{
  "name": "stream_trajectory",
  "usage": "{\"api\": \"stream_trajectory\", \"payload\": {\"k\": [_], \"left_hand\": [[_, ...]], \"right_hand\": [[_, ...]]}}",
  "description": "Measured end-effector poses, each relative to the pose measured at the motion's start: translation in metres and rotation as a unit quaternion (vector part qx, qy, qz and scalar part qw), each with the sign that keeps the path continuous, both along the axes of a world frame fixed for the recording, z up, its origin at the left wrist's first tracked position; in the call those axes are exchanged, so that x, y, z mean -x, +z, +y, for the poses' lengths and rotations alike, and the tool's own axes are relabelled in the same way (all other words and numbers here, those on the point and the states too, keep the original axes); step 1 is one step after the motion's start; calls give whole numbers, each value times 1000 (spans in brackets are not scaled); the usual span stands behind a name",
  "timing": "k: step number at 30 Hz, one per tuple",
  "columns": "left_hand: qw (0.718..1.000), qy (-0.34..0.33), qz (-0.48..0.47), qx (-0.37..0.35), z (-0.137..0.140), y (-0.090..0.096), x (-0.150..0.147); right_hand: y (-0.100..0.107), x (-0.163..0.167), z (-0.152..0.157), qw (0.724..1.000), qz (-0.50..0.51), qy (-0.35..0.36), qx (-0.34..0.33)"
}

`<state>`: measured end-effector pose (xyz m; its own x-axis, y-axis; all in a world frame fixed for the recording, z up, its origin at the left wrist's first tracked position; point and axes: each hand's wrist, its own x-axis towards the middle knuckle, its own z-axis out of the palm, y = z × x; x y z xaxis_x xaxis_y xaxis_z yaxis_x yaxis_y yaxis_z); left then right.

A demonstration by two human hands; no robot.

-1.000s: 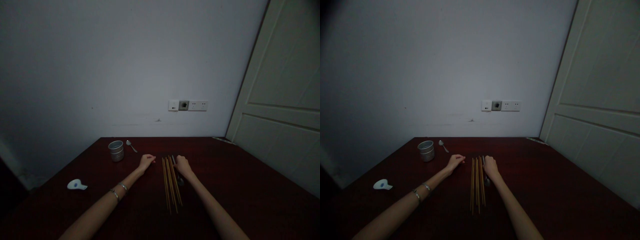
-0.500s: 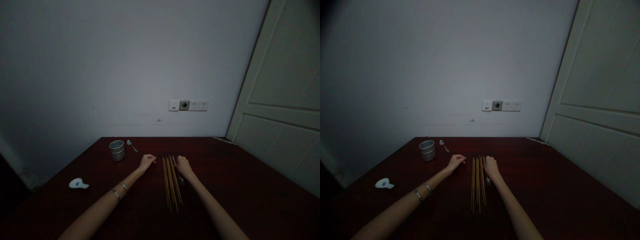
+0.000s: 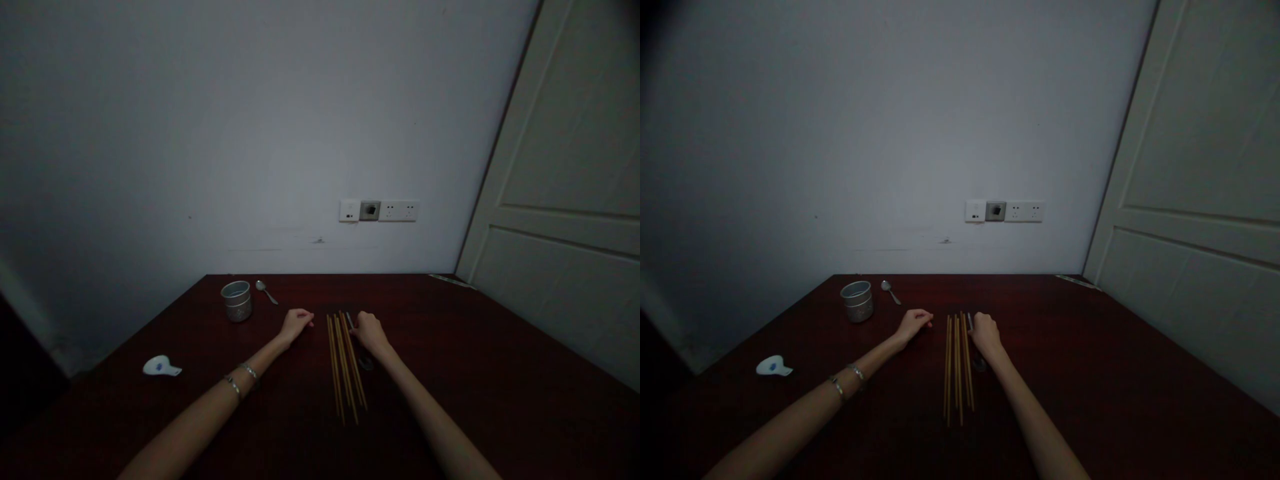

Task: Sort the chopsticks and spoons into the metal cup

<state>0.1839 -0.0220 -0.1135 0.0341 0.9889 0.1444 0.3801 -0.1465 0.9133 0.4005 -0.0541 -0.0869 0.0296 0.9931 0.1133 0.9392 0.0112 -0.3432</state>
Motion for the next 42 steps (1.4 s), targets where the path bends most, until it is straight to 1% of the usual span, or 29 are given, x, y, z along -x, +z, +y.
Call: {"api": "stream_trajectory", "payload": {"k": [4, 7, 9, 12, 15, 18, 20, 22, 24, 30, 37, 42], "left_hand": [[1000, 0, 8, 7, 1, -1, 1], [999, 7, 22, 26, 6, 6, 8], [998, 22, 38, 51, 11, 16, 18], [994, 40, 68, 78, 25, 39, 37], [987, 55, 114, 98, 42, 63, 56], [973, 75, 183, 116, 60, 81, 70], [959, 92, 236, 125, 71, 86, 77], [944, 108, 284, 132, 82, 87, 83], [928, 119, 323, 143, 91, 85, 88], [891, 147, 393, 173, 108, 71, 98], [862, 189, 442, 160, 120, 54, 106], [855, 205, 446, 168, 125, 46, 108]], "right_hand": [[-5, -7, 5, 1000, 16, 14, 3], [-7, -18, 10, 998, 59, 32, 3], [-9, -28, 15, 995, 88, 41, 9], [-16, -45, 22, 990, 131, 57, 15], [-28, -59, 28, 974, 215, 68, 20], [-39, -68, 29, 958, 275, 84, -6], [-44, -71, 28, 950, 299, 89, -31], [-45, -72, 25, 943, 317, 90, -43], [-44, -71, 24, 938, 333, 86, -36], [-37, -67, 22, 927, 370, 61, -8], [-40, -67, 25, 928, 371, 46, 10], [-40, -68, 26, 927, 371, 46, 20]]}}
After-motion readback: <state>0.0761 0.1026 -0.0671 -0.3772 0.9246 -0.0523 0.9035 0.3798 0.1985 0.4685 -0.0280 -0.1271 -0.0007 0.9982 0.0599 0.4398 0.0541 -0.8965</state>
